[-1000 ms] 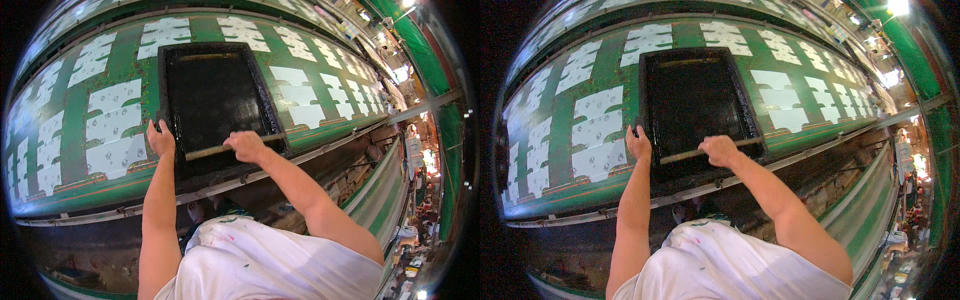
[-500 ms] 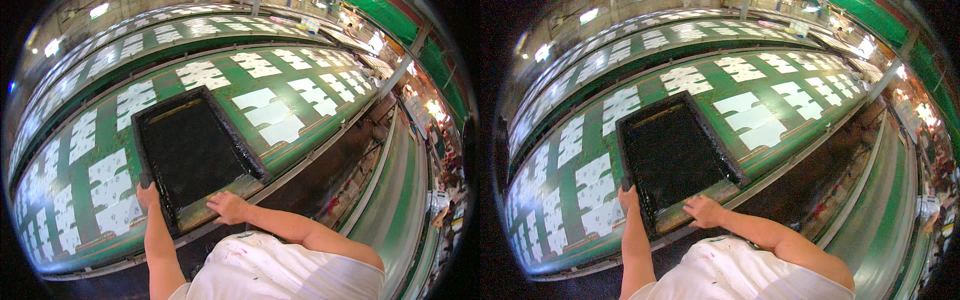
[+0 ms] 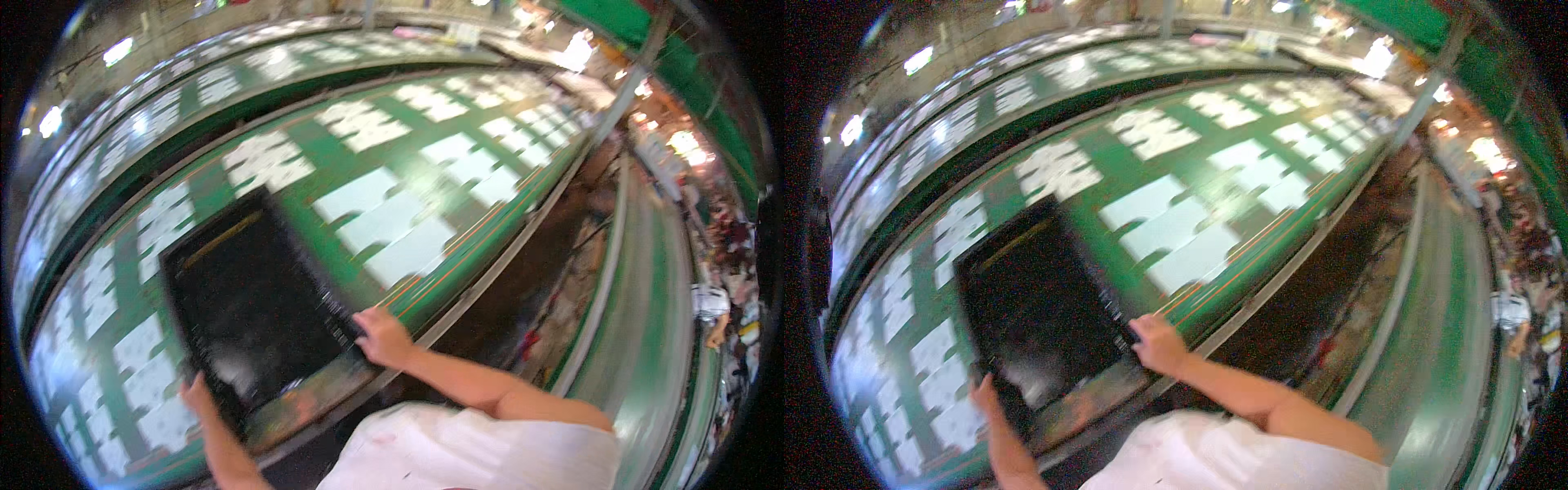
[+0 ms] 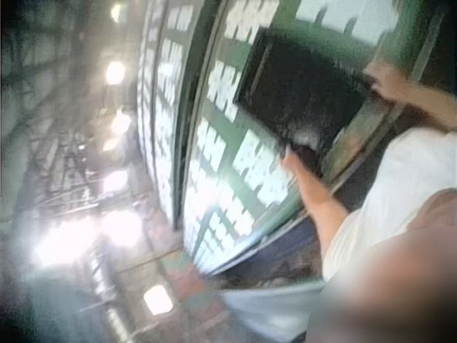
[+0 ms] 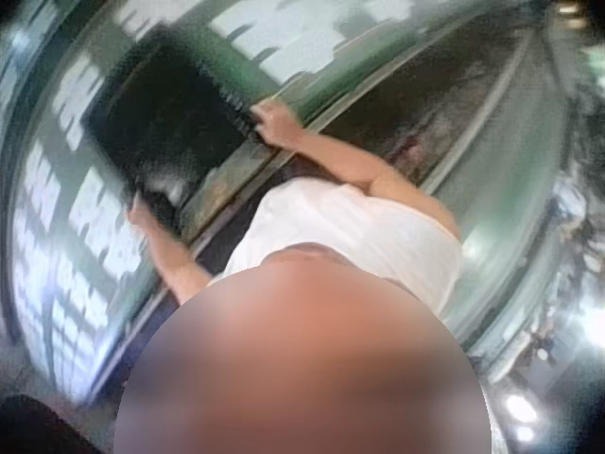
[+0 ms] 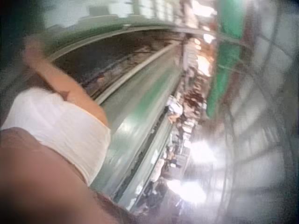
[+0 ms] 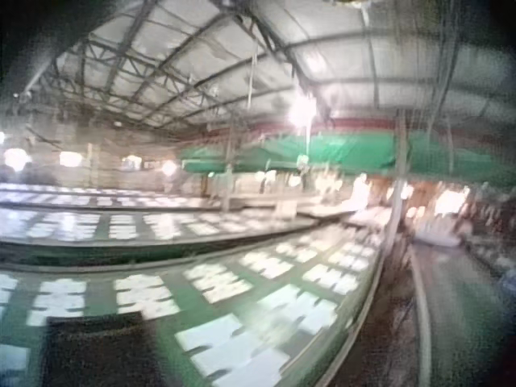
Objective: The person uses a squeegee to pull black ink across a screen-printing frame over a green conveyor belt with white garment blanks. The person repeatedly repositions the frame and repeats the squeegee stroke to transfer ink onto the garments.
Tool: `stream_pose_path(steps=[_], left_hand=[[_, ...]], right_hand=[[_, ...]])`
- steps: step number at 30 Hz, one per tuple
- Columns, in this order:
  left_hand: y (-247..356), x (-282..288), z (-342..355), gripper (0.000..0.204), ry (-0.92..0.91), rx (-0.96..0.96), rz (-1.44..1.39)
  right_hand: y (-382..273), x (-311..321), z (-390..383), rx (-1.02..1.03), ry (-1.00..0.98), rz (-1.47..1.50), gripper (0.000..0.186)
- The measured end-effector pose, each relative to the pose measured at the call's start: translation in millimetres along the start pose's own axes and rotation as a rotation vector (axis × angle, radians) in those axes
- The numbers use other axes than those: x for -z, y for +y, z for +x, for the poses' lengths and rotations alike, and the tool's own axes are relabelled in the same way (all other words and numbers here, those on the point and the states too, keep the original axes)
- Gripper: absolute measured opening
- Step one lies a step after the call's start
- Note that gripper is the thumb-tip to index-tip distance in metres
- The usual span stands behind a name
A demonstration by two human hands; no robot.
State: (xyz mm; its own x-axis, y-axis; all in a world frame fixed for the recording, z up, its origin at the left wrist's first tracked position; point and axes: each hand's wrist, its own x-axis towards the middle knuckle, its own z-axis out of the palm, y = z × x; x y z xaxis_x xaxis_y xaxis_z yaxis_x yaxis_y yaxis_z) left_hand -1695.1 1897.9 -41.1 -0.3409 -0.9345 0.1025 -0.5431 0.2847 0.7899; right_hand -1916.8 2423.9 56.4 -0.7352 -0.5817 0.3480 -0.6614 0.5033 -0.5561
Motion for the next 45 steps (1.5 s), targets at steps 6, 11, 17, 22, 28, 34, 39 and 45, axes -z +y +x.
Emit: stream_pose_path(steps=[6,11,17,22,28,34,39,45], left_hand=[[-23,3,12,0.041,-0.028,-0.059,0.110],[11,1,2,0.047,-0.055,0.159,-0.073],[14,18,-12,0.061,-0.029,-0.073,0.108],[-25,5,12,0.055,0.003,0.133,-0.133],[39,7,-11,0.050,-0.039,0.232,-0.357],[128,-68,-52,0.038,-0.061,0.138,-0.455],[200,-144,-106,0.035,-0.033,0.124,-0.503],[275,-227,-179,0.039,-0.089,0.154,-0.497]], right_hand=[[37,-28,38,-0.375,-0.106,-0.004,0.070],[44,-34,63,-0.502,-0.256,-0.085,0.062],[32,-37,82,-0.647,-0.255,-0.132,0.056],[19,-17,89,-0.484,-0.142,-0.077,0.050],[46,14,113,-0.405,-0.072,-0.071,0.045],[137,64,128,-0.385,0.028,-0.091,0.043],[231,111,129,-0.448,0.080,-0.112,0.044],[335,172,107,-0.532,0.093,-0.128,0.045]])
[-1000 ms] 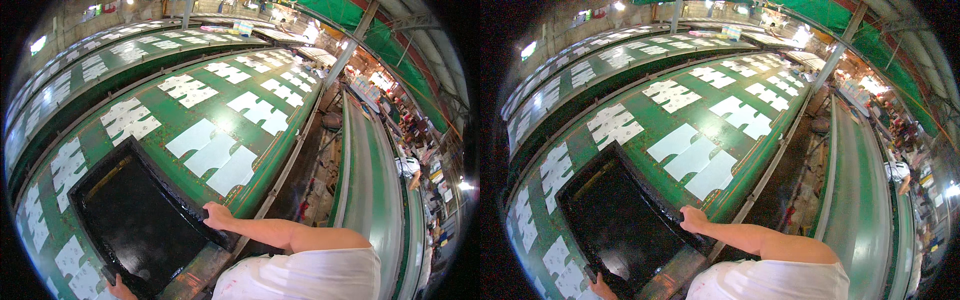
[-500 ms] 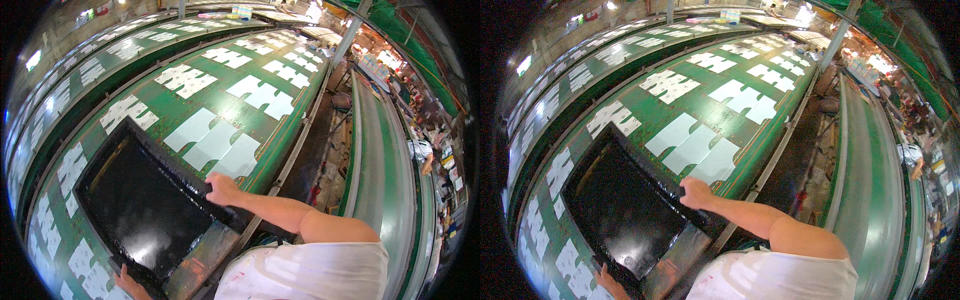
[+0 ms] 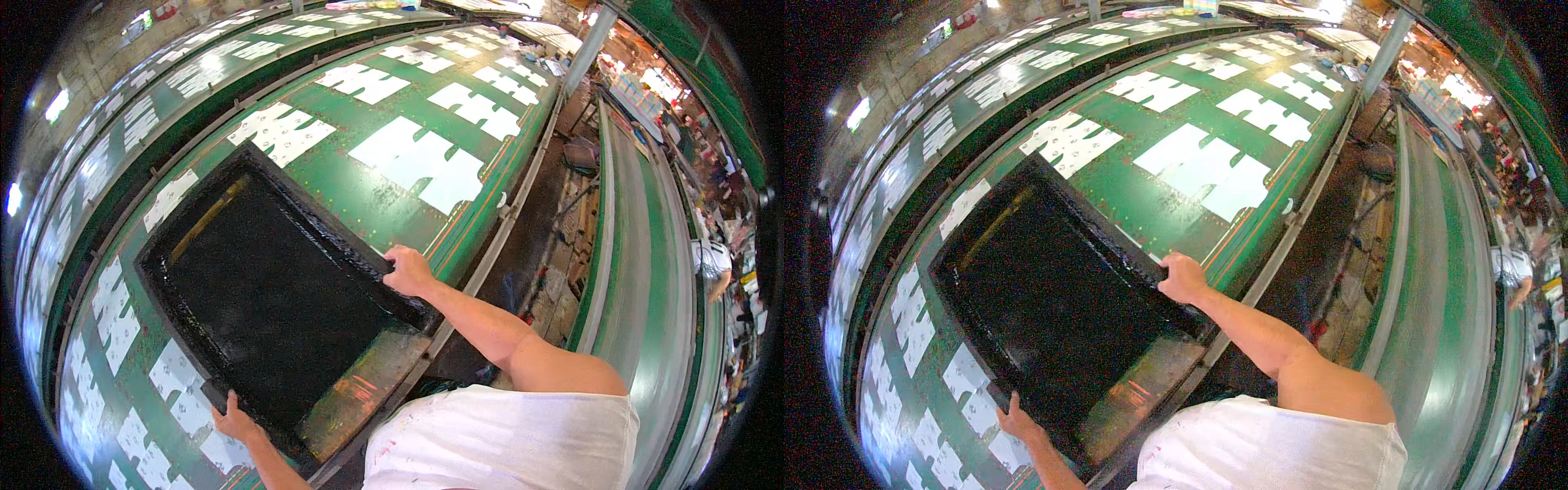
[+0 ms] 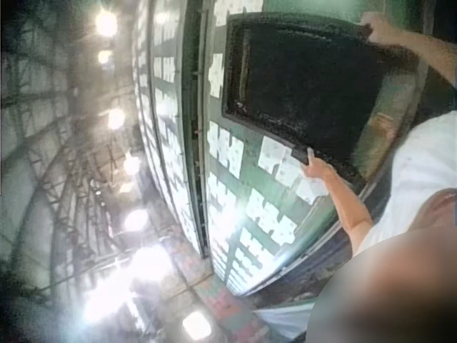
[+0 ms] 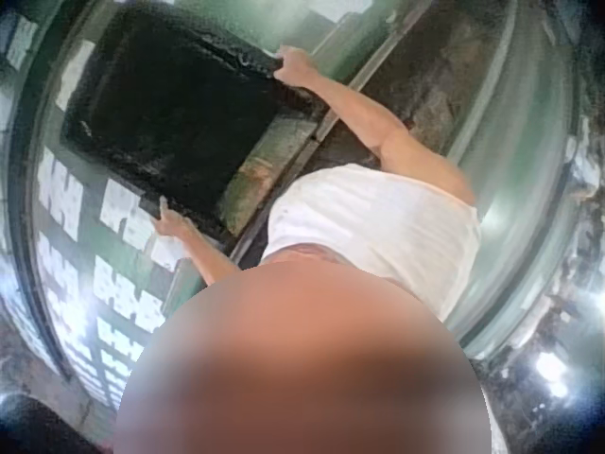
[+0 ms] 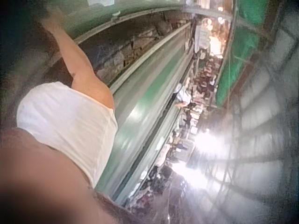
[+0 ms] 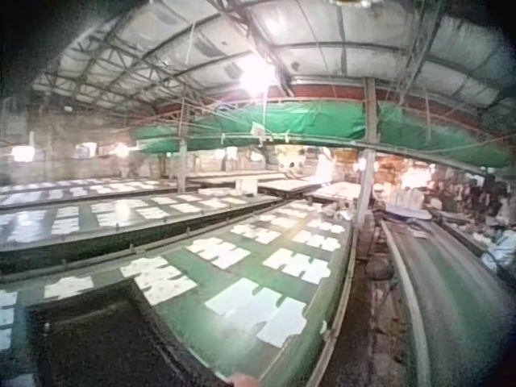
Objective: The person uses a squeegee to pull black ink across a screen-printing frame over a green conveyor belt with white garment blanks. The person repeatedly repositions the frame and repeats the squeegee stroke to transfer ink onto the garments.
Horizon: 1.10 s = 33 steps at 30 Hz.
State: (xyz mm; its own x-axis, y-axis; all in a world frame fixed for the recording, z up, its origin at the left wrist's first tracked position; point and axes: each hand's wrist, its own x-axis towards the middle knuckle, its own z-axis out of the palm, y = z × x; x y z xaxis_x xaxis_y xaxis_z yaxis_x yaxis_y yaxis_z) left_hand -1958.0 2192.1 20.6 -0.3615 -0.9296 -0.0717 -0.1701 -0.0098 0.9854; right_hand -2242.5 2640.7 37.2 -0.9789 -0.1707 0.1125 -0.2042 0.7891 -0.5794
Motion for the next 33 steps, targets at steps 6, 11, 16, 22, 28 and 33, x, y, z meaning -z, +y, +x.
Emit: stream_pose_path(steps=[6,11,16,22,28,33], left_hand=[[-2,-67,-58,0.041,-0.007,-0.111,0.111],[0,-96,-77,0.041,0.015,-0.090,0.149],[0,-108,-83,0.039,0.039,-0.096,0.188],[0,-112,-83,0.037,0.003,-0.090,0.153],[-1,-118,-85,0.031,-0.031,-0.016,0.145],[-9,-117,-78,0.036,0.019,-0.061,0.394]], right_hand=[[73,39,29,-0.014,-0.036,0.063,0.045],[105,50,44,0.012,-0.016,0.086,0.046],[118,56,51,-0.016,-0.066,0.110,0.046],[104,70,38,0.061,-0.107,0.029,0.051],[51,94,-50,0.833,-0.425,0.133,0.046],[29,82,-102,1.060,-0.473,-0.023,0.043]])
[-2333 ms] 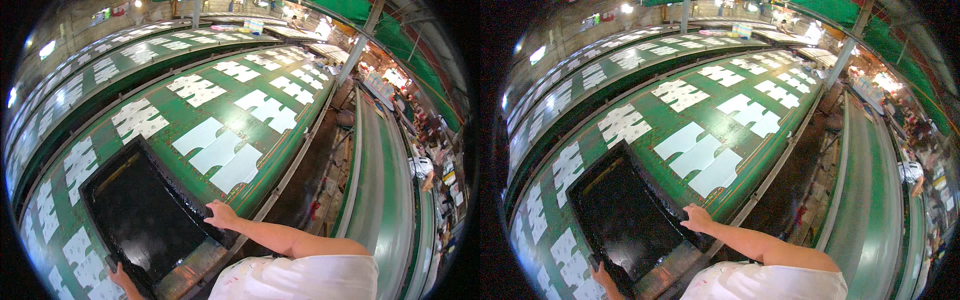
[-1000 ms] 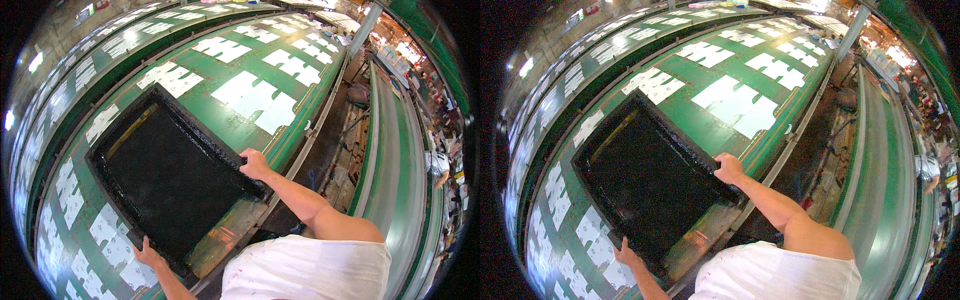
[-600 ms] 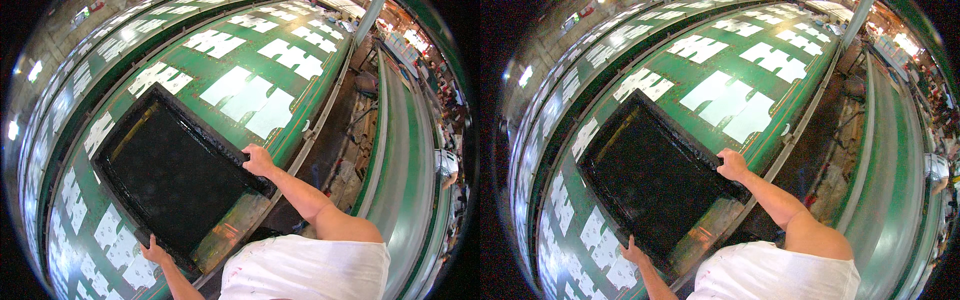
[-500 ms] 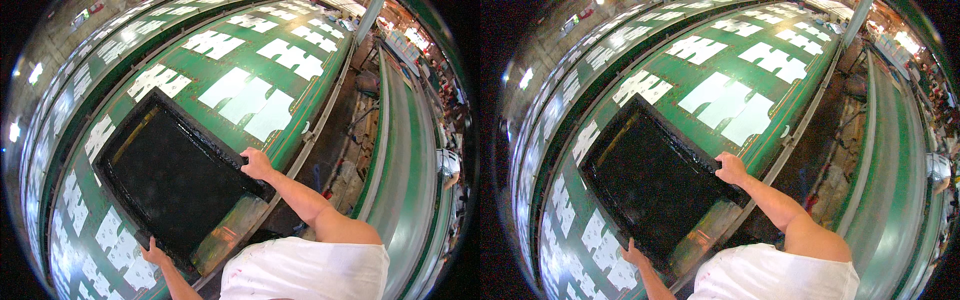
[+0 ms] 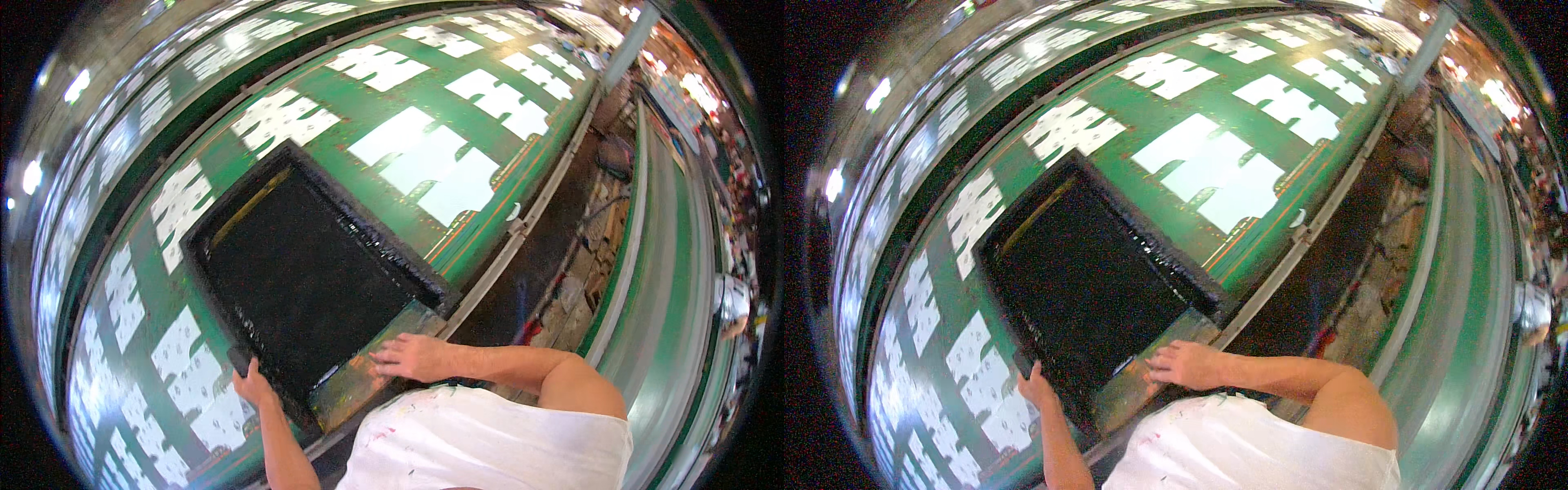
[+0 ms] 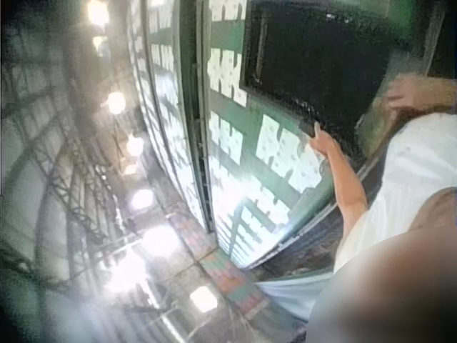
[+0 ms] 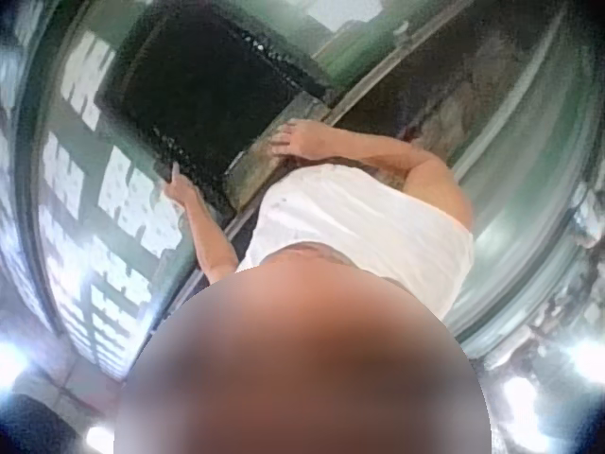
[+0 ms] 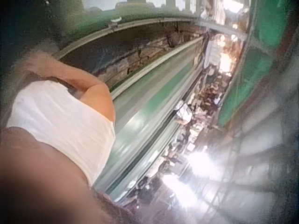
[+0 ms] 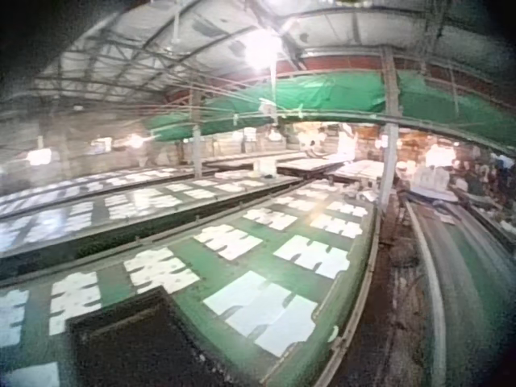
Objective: The person uses a squeegee to pull black ink across a screen-printing frame over a green conveyor belt with white garment blanks. The person repeatedly repositions the frame and repeats the squeegee stroke to transfer ink onto the garments.
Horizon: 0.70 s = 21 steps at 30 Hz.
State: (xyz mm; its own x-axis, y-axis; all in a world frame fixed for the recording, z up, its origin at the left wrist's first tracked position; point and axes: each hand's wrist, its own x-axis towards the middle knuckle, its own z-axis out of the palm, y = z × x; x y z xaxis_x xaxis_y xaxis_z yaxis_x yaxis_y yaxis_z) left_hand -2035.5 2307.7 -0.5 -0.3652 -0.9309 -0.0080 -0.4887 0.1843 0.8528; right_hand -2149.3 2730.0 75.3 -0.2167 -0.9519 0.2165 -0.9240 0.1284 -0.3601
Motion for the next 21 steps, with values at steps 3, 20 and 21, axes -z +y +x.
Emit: stream_pose_path(steps=[3,20,21], left_hand=[[-10,-1,6,0.046,-0.007,-0.029,0.088],[-17,-14,1,0.053,0.150,-0.058,0.019],[-19,-16,2,0.052,0.143,-0.064,0.003]], right_hand=[[-5,-5,7,-0.056,-0.053,-0.130,0.036],[-54,6,88,-0.269,-0.402,-0.184,0.036],[-60,1,82,-0.261,-0.414,-0.202,0.035]])
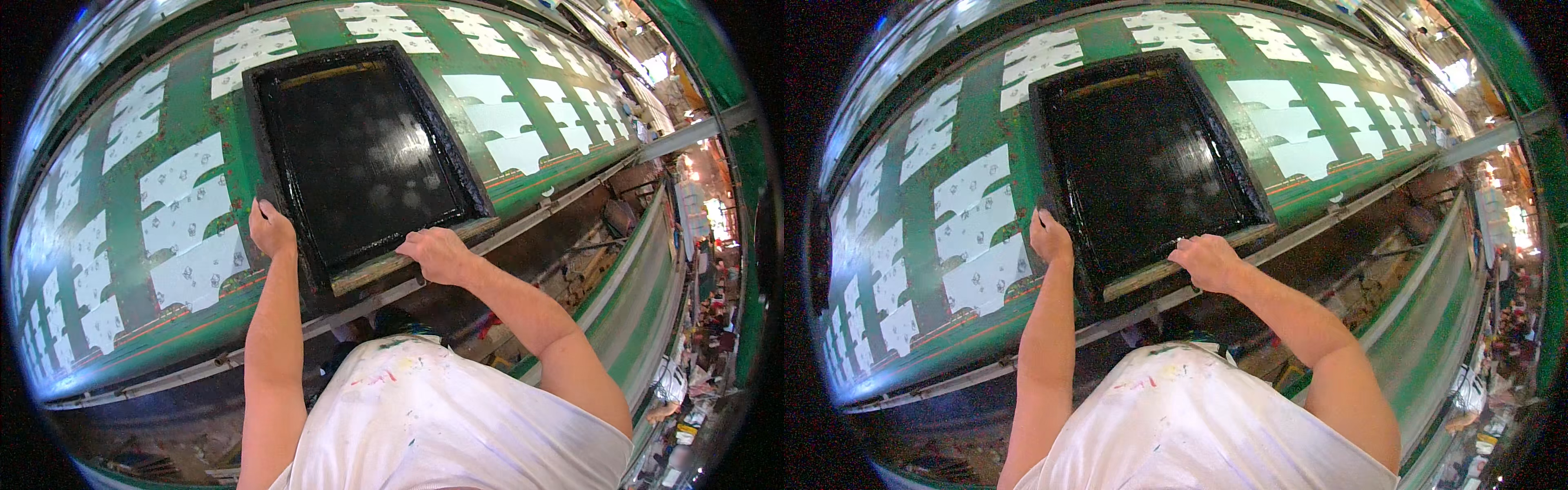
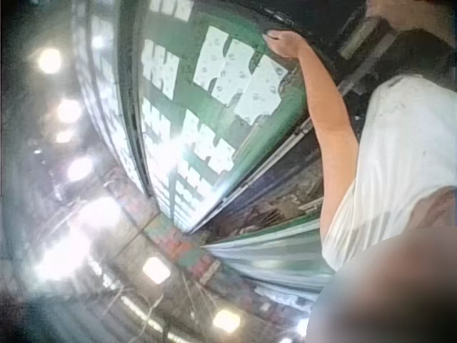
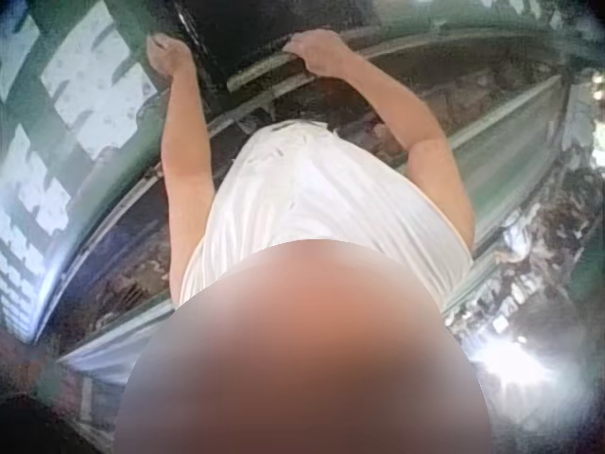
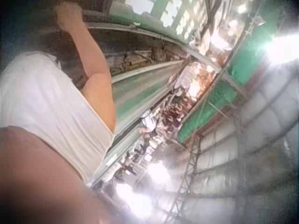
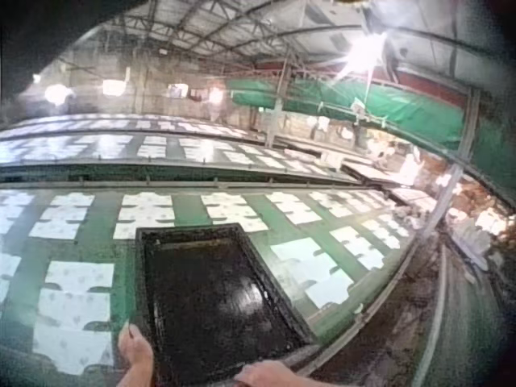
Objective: The person uses a squeegee to pull black ink across a screen-printing frame over a green conveyor belt with white garment blanks. The person repeatedly repositions the frame and repeats the squeegee stroke to transfer ink onto the garments.
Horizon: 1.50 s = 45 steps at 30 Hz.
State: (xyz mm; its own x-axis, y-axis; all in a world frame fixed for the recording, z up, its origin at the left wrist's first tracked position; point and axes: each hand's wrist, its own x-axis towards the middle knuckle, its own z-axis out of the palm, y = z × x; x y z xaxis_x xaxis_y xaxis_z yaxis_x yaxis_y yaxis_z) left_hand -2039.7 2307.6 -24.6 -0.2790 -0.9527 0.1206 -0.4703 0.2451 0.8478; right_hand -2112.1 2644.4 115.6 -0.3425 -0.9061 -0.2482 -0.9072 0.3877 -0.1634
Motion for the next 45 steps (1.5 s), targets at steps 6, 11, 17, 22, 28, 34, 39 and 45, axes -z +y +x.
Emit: stream_pose_path(steps=[6,11,17,22,28,34,39,45], left_hand=[[-7,-2,1,0.049,-0.020,0.025,-0.053],[-7,0,1,0.047,-0.042,0.020,-0.082],[-5,4,-3,0.043,-0.012,-0.001,-0.071],[-1,7,-5,0.042,-0.004,0.004,-0.049],[1,9,-10,0.041,0.002,0.048,-0.040],[5,8,-11,0.040,0.027,0.114,0.004],[9,10,-12,0.040,0.029,0.081,0.012],[7,13,-12,0.041,0.018,0.079,0.066]], right_hand=[[-16,-37,-6,0.082,0.428,-0.024,0.036],[6,-39,34,0.069,0.473,-0.038,0.034],[58,-16,123,0.083,0.483,-0.002,0.035],[113,10,216,0.111,0.443,-0.057,0.035],[178,36,332,0.132,0.536,-0.135,0.012],[235,81,425,0.091,0.431,-0.154,0.015],[258,112,468,0.019,0.299,-0.094,0.026],[262,100,474,0.061,0.409,-0.142,0.022]])
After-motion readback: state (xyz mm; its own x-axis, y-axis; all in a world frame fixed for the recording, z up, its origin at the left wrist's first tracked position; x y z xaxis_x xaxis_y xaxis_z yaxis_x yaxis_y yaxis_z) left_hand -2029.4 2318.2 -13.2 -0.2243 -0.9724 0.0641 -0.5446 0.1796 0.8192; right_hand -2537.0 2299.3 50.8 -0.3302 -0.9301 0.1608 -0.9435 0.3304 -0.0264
